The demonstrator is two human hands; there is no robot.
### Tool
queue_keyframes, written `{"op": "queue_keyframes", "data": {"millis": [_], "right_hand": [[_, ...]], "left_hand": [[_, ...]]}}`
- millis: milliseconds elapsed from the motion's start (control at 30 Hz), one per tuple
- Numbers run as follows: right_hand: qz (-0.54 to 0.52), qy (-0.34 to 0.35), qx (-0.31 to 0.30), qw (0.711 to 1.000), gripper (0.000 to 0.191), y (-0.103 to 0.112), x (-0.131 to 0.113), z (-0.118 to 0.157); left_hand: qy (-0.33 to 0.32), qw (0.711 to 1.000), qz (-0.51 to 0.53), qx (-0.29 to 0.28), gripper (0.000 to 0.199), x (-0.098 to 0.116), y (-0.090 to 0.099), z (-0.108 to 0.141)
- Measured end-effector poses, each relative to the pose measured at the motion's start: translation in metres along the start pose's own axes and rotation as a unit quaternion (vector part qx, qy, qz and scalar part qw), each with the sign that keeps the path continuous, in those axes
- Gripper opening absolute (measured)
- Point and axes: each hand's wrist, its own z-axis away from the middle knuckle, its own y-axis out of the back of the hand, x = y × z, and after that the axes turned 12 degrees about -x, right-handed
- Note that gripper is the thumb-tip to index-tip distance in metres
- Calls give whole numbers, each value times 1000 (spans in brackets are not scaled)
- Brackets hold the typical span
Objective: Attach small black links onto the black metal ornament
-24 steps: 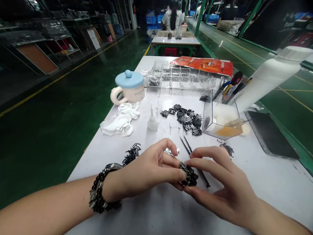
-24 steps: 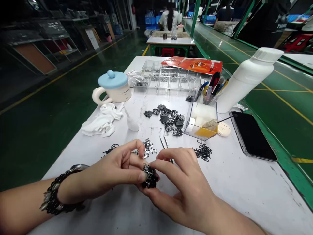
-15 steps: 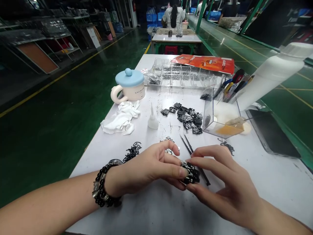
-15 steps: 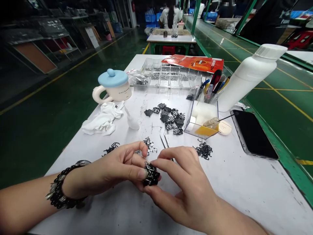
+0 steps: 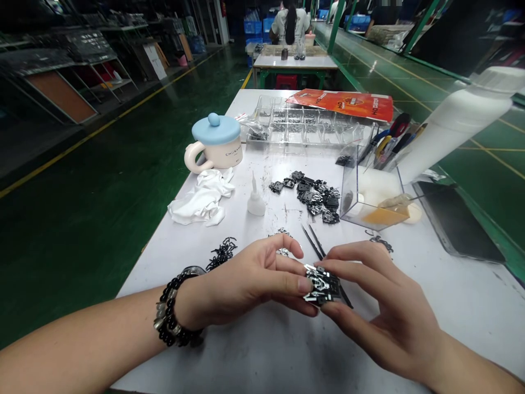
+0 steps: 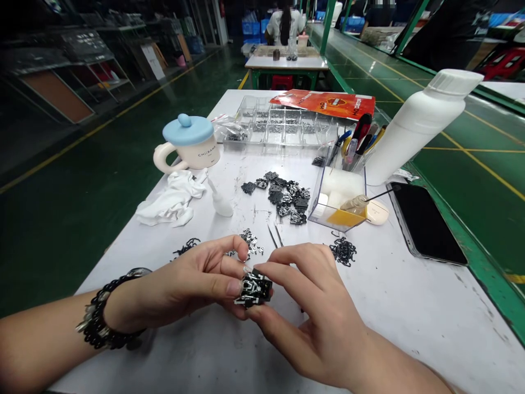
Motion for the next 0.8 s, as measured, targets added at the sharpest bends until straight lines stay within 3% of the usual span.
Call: {"op": "queue_keyframes", "data": {"millis": [333, 567, 700, 800], "right_hand": [[-196, -18, -49, 979, 34, -2, 6, -4], [-181, -22, -85, 980, 41, 4, 11, -5], [-175, -14, -25, 984, 40, 20, 19, -10], [-175, -88, 47, 980, 23, 26, 21, -21]], "left_hand": [[-77, 997, 11, -9, 28, -5, -1, -2], [-122, 992, -14, 26, 28, -9, -9, -3], [-125, 991, -34, 25, 29, -11, -13, -1], [-118, 991, -49, 28, 30, -12, -14, 1]]}}
